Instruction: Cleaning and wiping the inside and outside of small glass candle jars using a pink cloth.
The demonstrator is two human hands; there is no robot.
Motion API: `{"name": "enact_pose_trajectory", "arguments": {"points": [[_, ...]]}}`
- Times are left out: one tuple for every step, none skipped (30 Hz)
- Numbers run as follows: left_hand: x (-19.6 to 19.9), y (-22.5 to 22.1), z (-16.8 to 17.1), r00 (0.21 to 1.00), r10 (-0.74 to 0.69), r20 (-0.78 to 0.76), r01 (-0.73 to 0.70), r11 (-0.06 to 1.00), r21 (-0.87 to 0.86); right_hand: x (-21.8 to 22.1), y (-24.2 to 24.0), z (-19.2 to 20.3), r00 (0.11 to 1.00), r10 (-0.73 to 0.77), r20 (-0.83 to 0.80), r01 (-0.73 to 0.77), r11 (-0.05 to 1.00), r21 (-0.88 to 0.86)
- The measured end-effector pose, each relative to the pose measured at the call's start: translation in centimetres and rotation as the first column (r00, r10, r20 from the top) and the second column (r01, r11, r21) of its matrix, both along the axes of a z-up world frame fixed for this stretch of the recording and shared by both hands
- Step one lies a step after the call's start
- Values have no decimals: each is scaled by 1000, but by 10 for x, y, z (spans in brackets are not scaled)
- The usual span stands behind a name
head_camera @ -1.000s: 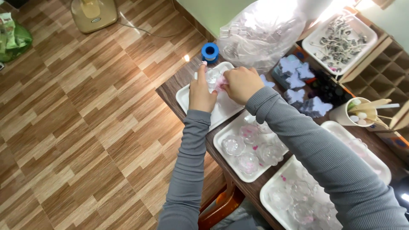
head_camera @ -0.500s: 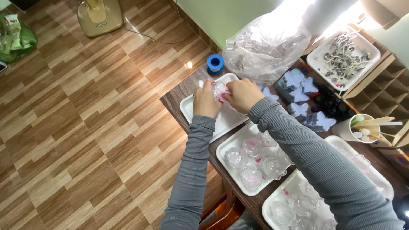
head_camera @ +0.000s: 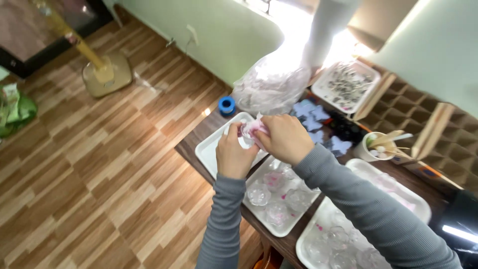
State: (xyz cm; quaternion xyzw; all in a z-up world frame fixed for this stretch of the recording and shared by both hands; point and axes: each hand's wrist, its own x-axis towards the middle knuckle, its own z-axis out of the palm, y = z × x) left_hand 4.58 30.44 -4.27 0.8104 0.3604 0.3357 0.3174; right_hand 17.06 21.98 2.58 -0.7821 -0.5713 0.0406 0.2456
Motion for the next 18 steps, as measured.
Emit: {"name": "enact_pose_trajectory", "arguments": {"points": [[-1,-9,12,1000,-12,8,12,1000,6,-4,-12,12,1000,-12,8,12,1000,6],[-3,-18,23,999,-50,7,50,997,-66,-9,-23,24,999,-35,-6,35,999,10],[-5,-27,34,996,-88,4,87,987,-138,-13,-35,34,998,-56,-24,56,998,12],[-6,-37,41,995,-99,9,100,986,-133,-14,-48,39,998,-68,-18,68,998,16],[-8,-47,48,992,-125,29,128,981,-145,-17,-60,45,996,-86,7,86,996,29],[-11,-58,55,987,-151,50,157,975,-155,-20,-73,50,994,-105,32,103,994,42],[-13,-68,57,986,-159,53,166,975,-151,-24,-85,56,993,-113,36,111,993,46],[-14,-79,60,978,-191,83,198,977,-82,-28,-98,62,991,-133,31,132,990,39],[-17,-90,61,969,-223,107,226,974,-13,-32,-111,68,988,-153,23,152,988,31],[-19,-99,63,967,-231,106,233,972,-9,-34,-125,71,987,-160,23,159,987,35],[-22,-109,64,946,-286,155,286,958,22,-37,-139,73,986,-166,7,166,986,24],[-25,-119,65,918,-340,202,336,940,54,-39,-154,75,985,-173,-8,173,985,14],[-28,-130,72,915,-352,199,348,936,57,-42,-169,77,983,-185,-11,185,983,17],[-30,-141,79,912,-375,167,383,924,-16,-44,-185,78,981,-184,-54,187,981,46],[-32,-153,85,906,-401,137,415,906,-88,-46,-201,80,978,-184,-94,191,979,76],[-33,-163,87,900,-414,135,427,900,-85,-47,-217,79,976,-197,-94,205,976,79],[-34,-175,88,873,-453,184,484,854,-192,-49,-235,78,968,-208,-142,220,972,82],[-36,-186,88,843,-483,235,535,792,-294,-51,-253,76,958,-217,-189,236,968,86]]}}
